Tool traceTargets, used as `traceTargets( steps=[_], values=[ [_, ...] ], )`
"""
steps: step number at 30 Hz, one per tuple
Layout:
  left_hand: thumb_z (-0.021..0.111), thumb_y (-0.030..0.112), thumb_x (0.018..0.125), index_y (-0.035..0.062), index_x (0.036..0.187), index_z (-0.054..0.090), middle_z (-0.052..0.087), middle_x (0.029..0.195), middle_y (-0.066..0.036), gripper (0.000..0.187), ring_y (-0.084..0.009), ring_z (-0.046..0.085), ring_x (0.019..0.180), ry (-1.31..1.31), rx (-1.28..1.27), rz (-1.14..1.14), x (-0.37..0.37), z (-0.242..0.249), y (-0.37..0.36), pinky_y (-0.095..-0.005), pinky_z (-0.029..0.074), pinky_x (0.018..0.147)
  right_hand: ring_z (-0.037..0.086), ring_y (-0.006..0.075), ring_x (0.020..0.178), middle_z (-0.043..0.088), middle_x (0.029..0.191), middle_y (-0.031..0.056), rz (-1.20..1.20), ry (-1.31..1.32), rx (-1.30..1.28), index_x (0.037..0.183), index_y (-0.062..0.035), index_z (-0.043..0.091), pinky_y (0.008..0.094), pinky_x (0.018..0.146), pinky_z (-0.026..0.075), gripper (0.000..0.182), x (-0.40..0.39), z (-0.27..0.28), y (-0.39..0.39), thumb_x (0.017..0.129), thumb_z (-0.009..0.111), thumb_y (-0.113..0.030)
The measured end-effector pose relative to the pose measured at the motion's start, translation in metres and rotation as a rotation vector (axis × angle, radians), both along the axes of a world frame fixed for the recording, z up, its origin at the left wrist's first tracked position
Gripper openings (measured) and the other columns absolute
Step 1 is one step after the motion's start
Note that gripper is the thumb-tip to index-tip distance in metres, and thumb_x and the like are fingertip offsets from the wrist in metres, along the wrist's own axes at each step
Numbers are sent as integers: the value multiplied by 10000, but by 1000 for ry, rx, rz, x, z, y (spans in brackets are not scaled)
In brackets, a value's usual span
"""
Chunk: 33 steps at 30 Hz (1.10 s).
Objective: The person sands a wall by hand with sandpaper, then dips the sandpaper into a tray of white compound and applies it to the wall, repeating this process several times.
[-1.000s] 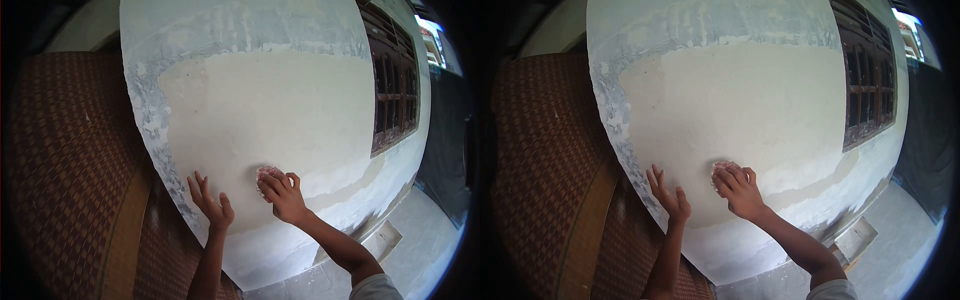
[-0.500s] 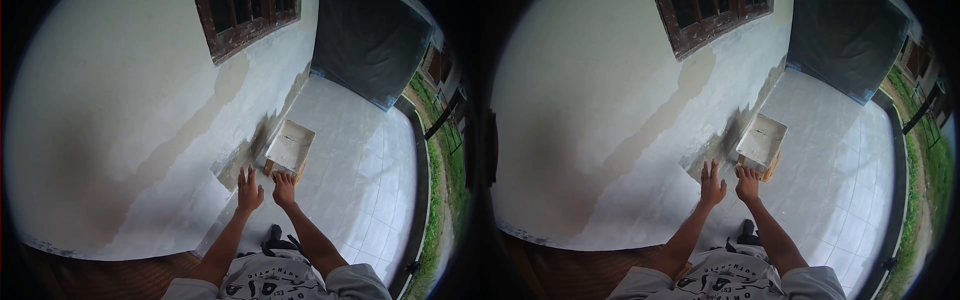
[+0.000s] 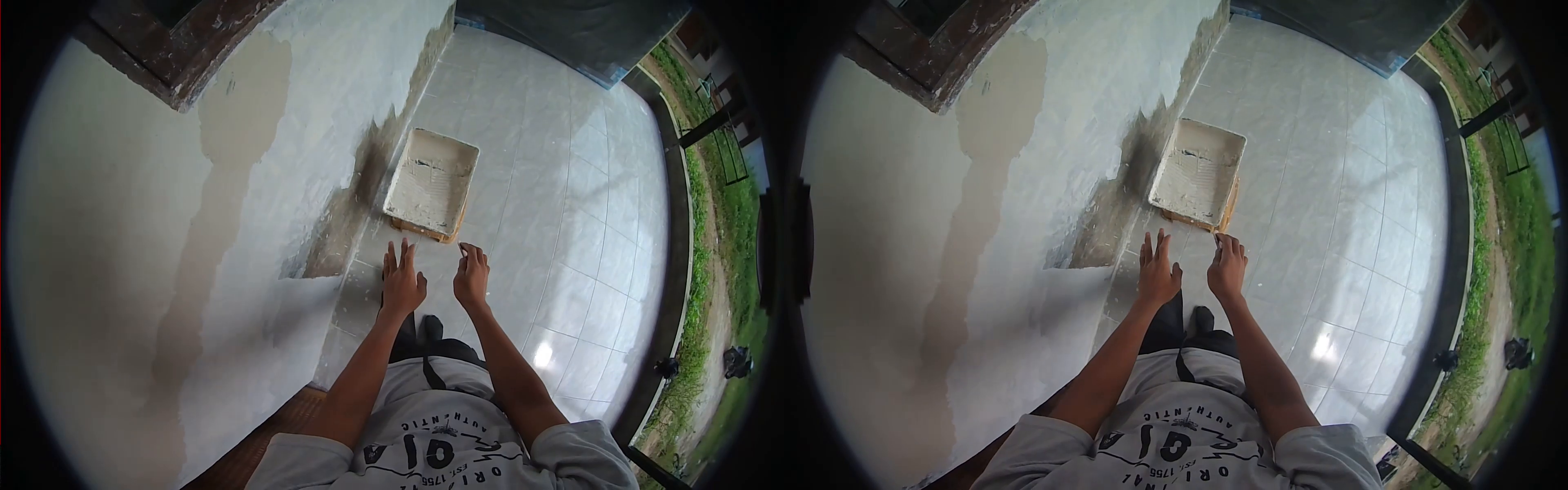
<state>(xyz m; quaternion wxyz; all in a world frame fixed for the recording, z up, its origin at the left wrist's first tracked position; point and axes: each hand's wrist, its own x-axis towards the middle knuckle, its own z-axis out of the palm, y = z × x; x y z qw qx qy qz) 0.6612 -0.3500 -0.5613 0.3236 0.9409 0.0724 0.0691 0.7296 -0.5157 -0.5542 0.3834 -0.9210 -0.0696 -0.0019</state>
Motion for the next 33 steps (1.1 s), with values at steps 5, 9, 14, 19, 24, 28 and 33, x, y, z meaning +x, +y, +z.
traceTargets(
  steps=[5, 9, 14, 19, 24, 28, 33],
  values=[
    [609, 80, 878, -23, 1545, 327, 326, 1660, -267, 731, -553, 167, 1553, 70, 19, -27, 69, -31, 42, -629, 178, 1263, 600, 372, 1157, 653, 1256, 146, -69, 58, -1, 1304, -64, 616, 504, 960, 461, 360, 57, -14, 38, 963, 544, 27],
    [619, 78, 878, -42, 1535, 340, 322, 1656, -278, 724, -570, 181, 1541, 144, 26, -86, 143, -42, 82, -625, 181, 1263, 601, 374, 1154, 651, 1254, 156, -146, 101, 3, 1301, -50, 619, 494, 963, 472, 358, 114, -36, 68, 962, 541, 33],
    [623, 63, 865, -55, 1508, 378, 338, 1644, -283, 698, -571, 197, 1536, 174, 21, -144, 215, -77, 121, -620, 195, 1261, 595, 387, 1168, 654, 1247, 161, -177, 168, 3, 1317, -59, 616, 509, 975, 457, 367, 173, -59, 97, 964, 552, 17],
    [628, 58, 853, -57, 1496, 386, 349, 1634, -287, 697, -565, 207, 1536, 184, 55, -192, 265, -128, 140, -636, 212, 1251, 616, 375, 1131, 681, 1222, 140, -208, 183, 64, 1287, -75, 653, 482, 971, 460, 337, 217, -112, 114, 972, 562, 6],
    [632, 52, 858, -35, 1524, 337, 304, 1663, -280, 734, -558, 165, 1551, 147, 53, -202, 282, -184, 137, -625, 198, 1256, 625, 322, 1160, 701, 1264, 86, -74, 153, -123, 1281, -76, 678, 449, 1016, 449, 365, 252, -159, 127, 951, 584, 51],
    [623, 49, 866, -25, 1549, 297, 216, 1692, -291, 760, -563, 137, 1556, 112, 14, -177, 293, -206, 130, -646, 177, 1252, 621, 241, 1200, 700, 1266, -3, 100, 9, -203, 1270, -155, 687, 436, 992, 421, 427, 279, -205, 134, 888, 604, 15],
    [616, 52, 865, -22, 1563, 267, 183, 1697, -304, 783, -565, 128, 1558, 71, -24, -182, 299, -216, 125, -655, 170, 1250, 612, 229, 1209, 678, 1250, -3, 140, -175, -288, 1243, -158, 690, 448, 1004, 421, 421, 297, -229, 145, 853, 626, -13]
  ],
)
